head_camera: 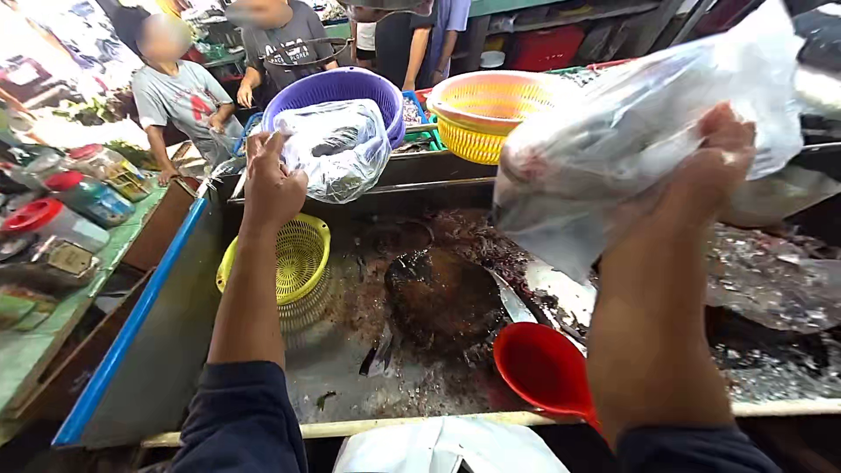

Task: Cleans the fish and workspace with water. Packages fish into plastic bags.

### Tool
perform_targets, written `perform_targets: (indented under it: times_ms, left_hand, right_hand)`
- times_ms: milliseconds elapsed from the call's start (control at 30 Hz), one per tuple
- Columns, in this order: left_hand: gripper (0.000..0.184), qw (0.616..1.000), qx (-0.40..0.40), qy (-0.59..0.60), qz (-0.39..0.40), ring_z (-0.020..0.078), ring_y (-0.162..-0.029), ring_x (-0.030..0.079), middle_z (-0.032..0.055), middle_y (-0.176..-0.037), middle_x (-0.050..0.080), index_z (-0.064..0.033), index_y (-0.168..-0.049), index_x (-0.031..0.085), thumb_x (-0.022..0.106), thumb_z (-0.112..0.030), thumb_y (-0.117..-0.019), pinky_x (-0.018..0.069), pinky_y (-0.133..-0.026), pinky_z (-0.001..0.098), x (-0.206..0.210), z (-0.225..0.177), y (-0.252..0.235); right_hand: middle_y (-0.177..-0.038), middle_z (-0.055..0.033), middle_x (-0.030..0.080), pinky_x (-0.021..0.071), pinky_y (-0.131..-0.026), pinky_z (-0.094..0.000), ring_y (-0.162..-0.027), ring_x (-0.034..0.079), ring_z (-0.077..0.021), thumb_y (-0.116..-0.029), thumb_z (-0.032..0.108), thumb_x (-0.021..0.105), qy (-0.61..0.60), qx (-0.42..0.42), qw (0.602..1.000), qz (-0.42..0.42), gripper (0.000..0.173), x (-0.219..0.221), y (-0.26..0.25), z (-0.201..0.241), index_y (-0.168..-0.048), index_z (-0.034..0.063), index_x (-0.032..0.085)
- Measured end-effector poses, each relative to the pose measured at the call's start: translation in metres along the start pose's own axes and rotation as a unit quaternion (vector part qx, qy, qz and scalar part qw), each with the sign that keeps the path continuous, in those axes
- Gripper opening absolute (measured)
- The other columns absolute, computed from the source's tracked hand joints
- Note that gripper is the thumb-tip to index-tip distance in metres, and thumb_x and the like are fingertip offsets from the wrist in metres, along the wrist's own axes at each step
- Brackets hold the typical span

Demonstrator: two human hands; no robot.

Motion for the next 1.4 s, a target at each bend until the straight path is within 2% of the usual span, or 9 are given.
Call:
perform_targets:
  times_ms: [67, 300, 467, 667, 833, 1000, 1100, 1267, 1400]
  left_hand:
    - [0.078, 0.999, -0.003, 0.048, 0.021, 0.0276, -0.119, 0.063, 0.0164, -0.159, 0.039, -0.0167, -0.159, 0.038, 0.059, -0.004, -0.0853, 0.0601, -0.085, 0.0474, -0.005, -0.001, -0.008]
    - [0.081, 0.963, -0.047, 0.262, 0.045, 0.0204, -0.077, 0.071, 0.0104, -0.153, 0.051, -0.0183, -0.162, 0.033, 0.055, 0.006, -0.0877, 0.0619, -0.057, 0.0405, 0.003, -0.012, -0.019]
    - [0.081, 0.905, -0.071, 0.418, 0.044, 0.0216, -0.071, 0.068, 0.0126, -0.156, 0.046, -0.0155, -0.160, 0.034, 0.052, 0.010, -0.0862, 0.0592, -0.049, 0.0402, 0.006, -0.021, -0.032]
    - [0.055, 0.881, -0.168, 0.442, -0.008, 0.0154, -0.062, 0.061, 0.0087, -0.094, 0.064, -0.0165, -0.146, 0.047, 0.054, 0.000, -0.0930, 0.0538, -0.050, 0.0313, -0.024, 0.014, -0.081]
    - [0.079, 0.912, -0.057, 0.403, 0.041, 0.0155, -0.070, 0.065, 0.0077, -0.149, 0.056, -0.0170, -0.156, 0.042, 0.052, 0.011, -0.0832, 0.0526, -0.046, 0.0323, -0.034, 0.023, -0.129]
    - [0.088, 0.921, 0.061, 0.371, 0.097, 0.0100, -0.072, 0.063, 0.0000, -0.161, 0.044, -0.0137, -0.160, 0.036, 0.050, 0.018, -0.0786, 0.0409, -0.038, 0.0253, -0.036, 0.001, -0.165]
    - [0.083, 0.931, 0.043, 0.348, 0.101, 0.0079, -0.071, 0.064, -0.0044, -0.156, 0.051, -0.0158, -0.157, 0.042, 0.049, 0.018, -0.0815, 0.0401, -0.039, 0.0241, -0.033, -0.009, -0.168]
    - [0.064, 0.929, -0.085, 0.360, 0.020, 0.0102, -0.066, 0.064, -0.0026, -0.134, 0.069, -0.0209, -0.145, 0.058, 0.047, 0.009, -0.0891, 0.0462, -0.045, 0.0269, -0.048, 0.008, -0.183]
    - [0.044, 0.905, -0.154, 0.396, -0.025, 0.0117, -0.062, 0.062, 0.0019, -0.122, 0.071, -0.0163, -0.136, 0.062, 0.049, -0.001, -0.0962, 0.0515, -0.049, 0.0302, -0.053, 0.019, -0.186]
  right_hand:
    - [-0.114, 0.0029, 0.061, 0.0503, -0.091, -0.0171, -0.103, 0.058, 0.0051, -0.1123, 0.020, 0.030, 0.087, -0.109, 0.989, 0.043, 0.035, 0.017, -0.011, 0.002, -0.133, 0.0017, 0.052]
    - [-0.141, -0.0159, 0.055, 0.0431, -0.109, -0.0255, -0.131, 0.053, -0.0148, -0.1091, 0.010, 0.026, 0.112, -0.150, 0.979, -0.078, 0.045, 0.152, 0.037, 0.057, -0.145, -0.0083, 0.045]
    - [-0.097, -0.0118, 0.064, 0.0563, -0.087, -0.0274, -0.091, 0.065, -0.0102, -0.1067, 0.011, 0.047, -0.173, -0.135, 0.959, -0.181, 0.030, 0.264, 0.076, 0.029, -0.123, -0.0138, 0.052]
    - [-0.092, -0.0025, 0.069, 0.0593, -0.087, -0.0297, -0.090, 0.069, -0.0058, -0.0999, 0.008, 0.056, -0.278, -0.163, 0.941, 0.102, 0.019, 0.333, 0.074, -0.098, -0.112, -0.0068, 0.058]
    - [-0.095, -0.0064, 0.074, 0.0600, -0.088, -0.0313, -0.093, 0.071, -0.0057, -0.0931, 0.016, 0.069, -0.088, -0.295, 0.868, 0.391, 0.025, 0.341, 0.048, -0.129, -0.104, -0.0061, 0.066]
    - [-0.096, -0.0274, 0.068, 0.0490, -0.091, -0.0582, -0.098, 0.066, -0.0395, -0.1016, 0.012, 0.054, 0.336, -0.294, 0.598, 0.665, 0.028, 0.352, 0.029, -0.103, -0.093, -0.0104, 0.068]
    - [-0.128, -0.0318, 0.063, 0.0383, -0.107, -0.0663, -0.126, 0.057, -0.0474, -0.1086, 0.019, 0.047, 0.519, -0.250, 0.443, 0.686, 0.036, 0.363, 0.011, -0.097, -0.123, -0.0076, 0.067]
    - [-0.124, -0.0311, 0.064, 0.0413, -0.103, -0.0681, -0.119, 0.061, -0.0457, -0.1090, 0.051, 0.041, 0.517, -0.135, 0.518, 0.668, 0.064, 0.355, -0.023, -0.048, -0.130, -0.0058, 0.062]
    - [-0.113, -0.0158, 0.068, 0.0511, -0.096, -0.0506, -0.104, 0.066, -0.0248, -0.1083, 0.043, 0.047, 0.460, -0.088, 0.541, 0.699, 0.047, 0.329, -0.032, -0.022, -0.130, 0.0042, 0.061]
Point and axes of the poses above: each hand's wrist, its own y-axis away from the middle knuckle, its own x-axis out of the palm, z = x × y, the point moved 1 cm from there along -y, towards the middle knuckle
